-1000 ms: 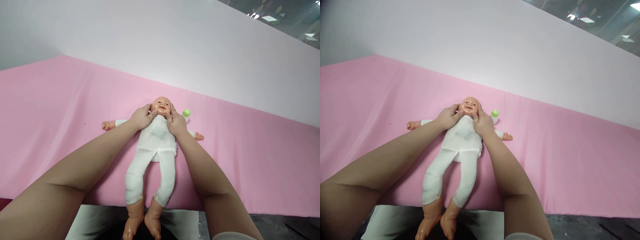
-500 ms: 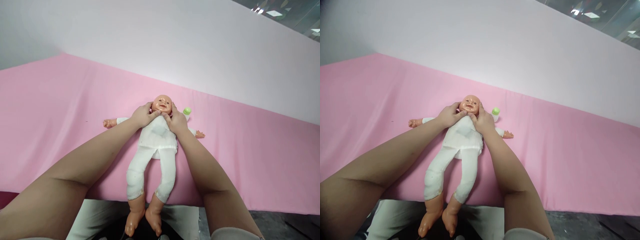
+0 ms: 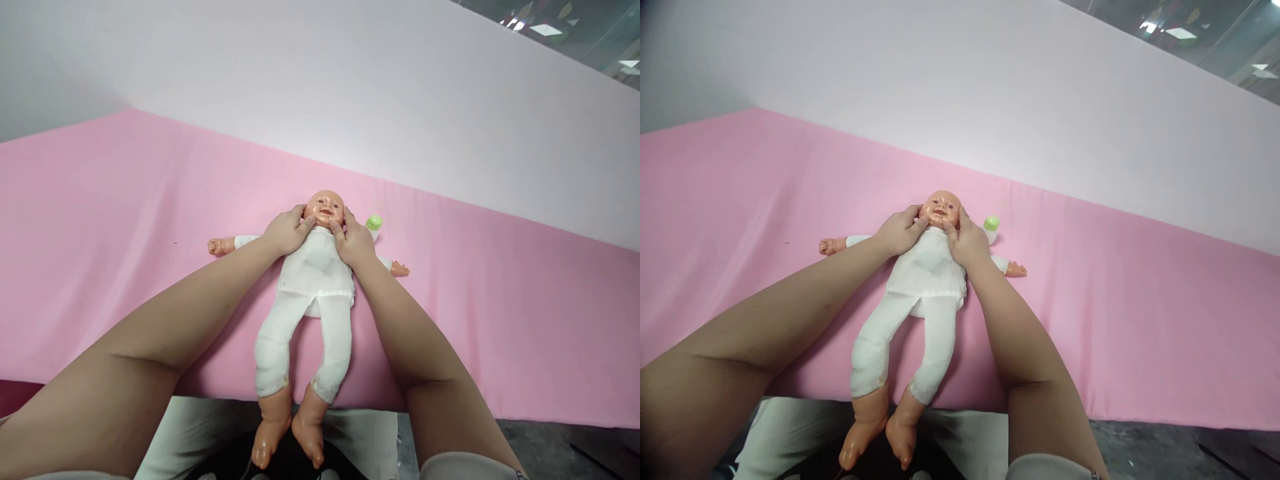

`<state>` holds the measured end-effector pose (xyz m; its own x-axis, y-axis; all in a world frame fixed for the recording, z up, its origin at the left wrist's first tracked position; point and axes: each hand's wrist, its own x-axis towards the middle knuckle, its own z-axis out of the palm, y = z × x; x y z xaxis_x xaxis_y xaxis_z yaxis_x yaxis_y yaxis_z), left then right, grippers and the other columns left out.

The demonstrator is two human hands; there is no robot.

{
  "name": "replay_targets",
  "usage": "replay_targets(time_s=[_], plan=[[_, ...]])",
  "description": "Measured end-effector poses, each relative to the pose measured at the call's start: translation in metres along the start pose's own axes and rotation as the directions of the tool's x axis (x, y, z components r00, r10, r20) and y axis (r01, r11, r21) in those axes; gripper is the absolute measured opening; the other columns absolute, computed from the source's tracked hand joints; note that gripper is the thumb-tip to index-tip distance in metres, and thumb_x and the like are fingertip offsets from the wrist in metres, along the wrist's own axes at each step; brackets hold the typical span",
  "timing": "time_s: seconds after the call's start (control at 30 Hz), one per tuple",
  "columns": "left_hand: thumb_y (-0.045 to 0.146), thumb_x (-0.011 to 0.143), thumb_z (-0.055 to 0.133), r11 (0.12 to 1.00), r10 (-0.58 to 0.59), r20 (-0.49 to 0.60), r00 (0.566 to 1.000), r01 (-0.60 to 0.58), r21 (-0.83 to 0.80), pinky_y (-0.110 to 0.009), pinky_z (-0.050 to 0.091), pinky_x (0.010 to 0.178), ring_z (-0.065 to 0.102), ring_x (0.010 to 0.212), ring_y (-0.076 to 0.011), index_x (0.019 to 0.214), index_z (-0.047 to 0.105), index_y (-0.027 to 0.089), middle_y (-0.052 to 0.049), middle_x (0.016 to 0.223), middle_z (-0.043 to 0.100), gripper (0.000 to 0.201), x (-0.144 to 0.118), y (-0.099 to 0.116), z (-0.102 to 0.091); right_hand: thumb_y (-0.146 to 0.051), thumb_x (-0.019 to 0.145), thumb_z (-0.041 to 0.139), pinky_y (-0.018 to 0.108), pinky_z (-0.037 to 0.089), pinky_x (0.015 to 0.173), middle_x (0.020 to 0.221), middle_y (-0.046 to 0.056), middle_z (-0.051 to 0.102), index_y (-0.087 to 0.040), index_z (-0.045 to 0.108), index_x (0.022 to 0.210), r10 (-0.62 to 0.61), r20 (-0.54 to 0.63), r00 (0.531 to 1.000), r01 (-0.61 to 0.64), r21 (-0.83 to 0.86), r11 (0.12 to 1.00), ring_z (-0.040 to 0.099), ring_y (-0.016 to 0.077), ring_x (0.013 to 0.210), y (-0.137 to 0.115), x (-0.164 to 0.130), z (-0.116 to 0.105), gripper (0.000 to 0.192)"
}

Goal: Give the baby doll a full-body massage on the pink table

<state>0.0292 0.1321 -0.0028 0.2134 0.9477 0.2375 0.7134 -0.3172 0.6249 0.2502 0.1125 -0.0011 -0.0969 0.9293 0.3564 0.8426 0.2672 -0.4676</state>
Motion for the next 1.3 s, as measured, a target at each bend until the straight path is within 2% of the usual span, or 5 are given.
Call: replay_targets(time_s=[0.3,0.4,0.57,0.87,1.3], plan=[[0.059,0.11,0.025,0.998,-0.038,-0.009,0.999,0.037,-0.051,-0.046,0.051,0.108,0.068,0.13,-0.0339,0.151,0.058,0.019,-0.014,0.141,0.073,0.066,0.002,-0.003,0.001,-0.055,0.114,0.028,0.05,0.053,0.116,0.151,0.012,0.069,-0.02,0.053,0.161,-0.021,-0.045,0.999,0.024,0.073,0.997,0.067,0.0312,0.139,0.006,0.001,-0.001,0.064],[0.07,0.105,0.035,0.999,-0.023,0.009,1.0,0.023,-0.049,-0.044,0.055,0.098,0.072,0.119,-0.0345,0.147,0.059,0.02,-0.014,0.133,0.076,0.069,0.001,-0.001,-0.001,-0.061,0.111,0.036,0.05,0.055,0.113,0.139,0.013,0.076,-0.02,0.051,0.162,-0.016,-0.04,0.999,0.018,0.062,0.998,0.071,0.0322,0.131,0.004,0.0,-0.002,0.067],[0.075,0.095,0.055,0.999,-0.038,0.036,0.999,0.037,0.016,-0.041,0.056,0.084,0.075,0.107,-0.0357,0.146,0.057,0.019,-0.014,0.12,0.079,0.076,0.0,0.004,-0.003,-0.08,0.092,0.065,0.049,0.062,0.096,0.117,0.014,0.082,-0.018,0.045,0.165,0.032,0.025,0.999,-0.032,0.035,0.999,0.078,0.0356,0.108,-0.004,-0.002,-0.003,0.098],[0.074,0.098,0.049,0.997,-0.039,0.042,0.998,0.037,0.069,-0.04,0.055,0.085,0.075,0.105,-0.0355,0.15,0.055,0.021,-0.013,0.115,0.079,0.075,-0.001,0.007,-0.003,-0.079,0.095,0.061,0.05,0.062,0.091,0.115,0.013,0.081,-0.022,0.056,0.148,0.054,-0.005,0.999,-0.054,-0.005,0.999,0.078,0.0371,0.104,-0.006,-0.001,-0.003,0.079],[0.059,0.111,0.021,0.998,-0.033,-0.013,0.999,0.033,-0.048,-0.046,0.052,0.104,0.071,0.121,-0.0333,0.145,0.062,0.021,-0.014,0.131,0.077,0.065,0.007,-0.008,0.002,-0.056,0.113,0.038,0.047,0.05,0.121,0.154,0.015,0.066,-0.017,0.055,0.159,-0.022,-0.052,0.998,0.025,0.068,0.997,0.063,0.0301,0.145,0.005,0.002,0.002,0.063]])
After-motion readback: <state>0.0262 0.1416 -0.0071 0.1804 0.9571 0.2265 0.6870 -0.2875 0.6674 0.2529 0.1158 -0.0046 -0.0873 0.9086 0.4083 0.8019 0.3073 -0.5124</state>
